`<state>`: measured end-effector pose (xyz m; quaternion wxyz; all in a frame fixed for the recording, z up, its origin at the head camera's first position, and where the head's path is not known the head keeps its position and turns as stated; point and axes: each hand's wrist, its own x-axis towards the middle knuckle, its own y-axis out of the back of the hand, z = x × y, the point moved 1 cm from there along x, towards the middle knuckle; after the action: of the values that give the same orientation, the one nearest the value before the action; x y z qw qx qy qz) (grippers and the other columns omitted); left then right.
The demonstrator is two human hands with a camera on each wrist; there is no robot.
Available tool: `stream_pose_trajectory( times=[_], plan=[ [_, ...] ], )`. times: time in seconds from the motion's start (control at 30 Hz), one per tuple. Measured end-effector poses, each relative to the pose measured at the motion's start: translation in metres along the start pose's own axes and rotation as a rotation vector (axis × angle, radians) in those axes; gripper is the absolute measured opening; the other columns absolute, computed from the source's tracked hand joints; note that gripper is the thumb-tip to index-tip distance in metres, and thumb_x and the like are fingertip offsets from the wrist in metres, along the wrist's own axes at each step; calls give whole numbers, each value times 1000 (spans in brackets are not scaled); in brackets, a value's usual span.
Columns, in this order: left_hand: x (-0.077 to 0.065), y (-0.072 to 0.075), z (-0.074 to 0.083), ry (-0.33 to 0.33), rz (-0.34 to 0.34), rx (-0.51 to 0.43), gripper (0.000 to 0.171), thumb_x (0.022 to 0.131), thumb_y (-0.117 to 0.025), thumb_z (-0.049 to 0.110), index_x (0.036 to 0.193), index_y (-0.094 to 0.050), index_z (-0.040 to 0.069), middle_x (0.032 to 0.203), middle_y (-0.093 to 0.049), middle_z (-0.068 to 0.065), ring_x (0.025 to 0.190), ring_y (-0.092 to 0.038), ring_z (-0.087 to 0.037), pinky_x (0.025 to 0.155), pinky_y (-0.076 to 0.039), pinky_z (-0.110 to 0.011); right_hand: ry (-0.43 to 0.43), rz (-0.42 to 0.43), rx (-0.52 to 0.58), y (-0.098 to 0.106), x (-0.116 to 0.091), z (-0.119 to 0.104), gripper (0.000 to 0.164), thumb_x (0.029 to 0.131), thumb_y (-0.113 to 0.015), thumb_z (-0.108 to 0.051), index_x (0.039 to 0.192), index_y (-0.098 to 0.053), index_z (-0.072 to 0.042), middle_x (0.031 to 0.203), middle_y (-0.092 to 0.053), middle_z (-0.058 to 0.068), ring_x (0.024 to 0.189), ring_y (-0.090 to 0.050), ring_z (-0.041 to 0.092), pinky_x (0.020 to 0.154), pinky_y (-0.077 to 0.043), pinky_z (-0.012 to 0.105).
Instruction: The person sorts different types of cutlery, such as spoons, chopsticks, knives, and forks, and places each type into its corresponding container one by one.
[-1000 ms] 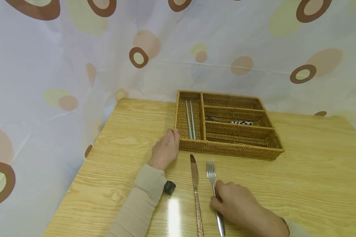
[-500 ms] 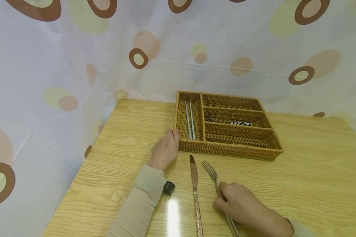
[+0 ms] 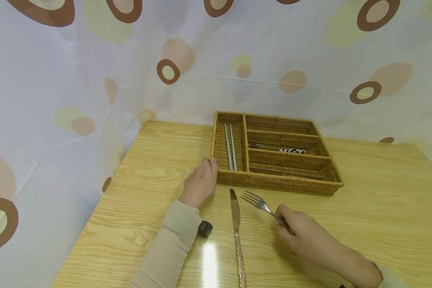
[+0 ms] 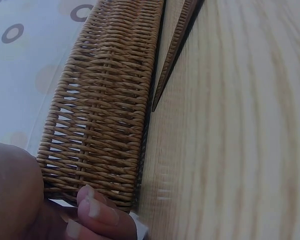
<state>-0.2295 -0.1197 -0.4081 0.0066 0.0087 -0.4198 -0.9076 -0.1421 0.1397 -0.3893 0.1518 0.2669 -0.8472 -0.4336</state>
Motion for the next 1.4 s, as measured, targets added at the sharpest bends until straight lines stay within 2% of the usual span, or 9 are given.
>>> stream_pose_trajectory(
  times=[0.13,0.3,0.47,0.57,0.73,1.03,1.2,1.3,1.4],
  plan=[
    [1,0,0,0,3,5,53,99,-6,48,102,-42,8,67,-47,-10,56,-48,-26,48,-41,-39,-40,47,-40,19,3,-1,9,87,-48,-2,90,-46,-10,62,-41,-5,49,-35,5,41,-34,23],
    [1,0,0,0,0,12,56,98,-5,48,105,-43,7,68,-49,-10,56,-49,-26,49,-42,-40,-5,121,-107,47,15,4,9,89,-49,-5,94,-50,-12,60,-45,-5,47,-37,7,40,-35,25],
    [1,-1,-2,4,-2,11,54,99,-7,47,103,-43,7,68,-48,-10,56,-49,-26,50,-42,-41,17,159,-194,82,45,20,4,93,-48,-12,94,-52,-10,61,-48,-1,47,-41,11,41,-37,28],
    [1,-1,-3,5,0,4,50,99,-7,47,94,-41,11,67,-46,-10,55,-48,-26,47,-40,-40,2,156,-247,104,68,31,11,96,-44,-16,95,-52,-9,60,-46,1,47,-40,14,42,-36,30],
    [1,-2,-3,-10,4,5,49,99,-7,46,94,-41,11,68,-47,-10,56,-48,-27,48,-41,-40,-21,170,-339,130,98,44,17,96,-43,-17,101,-53,-5,65,-50,5,48,-40,16,44,-35,34],
    [1,1,-1,-9,11,11,51,98,-6,47,91,-41,11,67,-47,-10,55,-48,-27,47,-41,-41,83,211,-491,148,138,57,17,92,-44,-11,98,-54,0,84,-62,14,63,-50,20,59,-44,41],
    [0,0,-2,-2,16,4,48,99,-8,46,90,-40,11,66,-45,-9,54,-47,-26,44,-41,-40,106,154,-547,150,155,67,14,92,-44,-9,98,-54,-1,82,-61,12,65,-52,21,61,-43,43],
    [0,0,-2,2,11,-6,48,99,-8,46,91,-40,12,66,-45,-8,53,-47,-25,44,-41,-39,92,112,-548,150,164,74,14,92,-43,-7,99,-53,-1,82,-60,13,66,-51,23,61,-42,42],
    [1,0,-1,2,10,-3,48,99,-8,47,92,-40,12,67,-46,-8,54,-47,-24,45,-41,-38,51,76,-531,150,171,82,16,91,-42,-4,102,-52,2,89,-61,18,75,-56,30,67,-46,47]
  ],
)
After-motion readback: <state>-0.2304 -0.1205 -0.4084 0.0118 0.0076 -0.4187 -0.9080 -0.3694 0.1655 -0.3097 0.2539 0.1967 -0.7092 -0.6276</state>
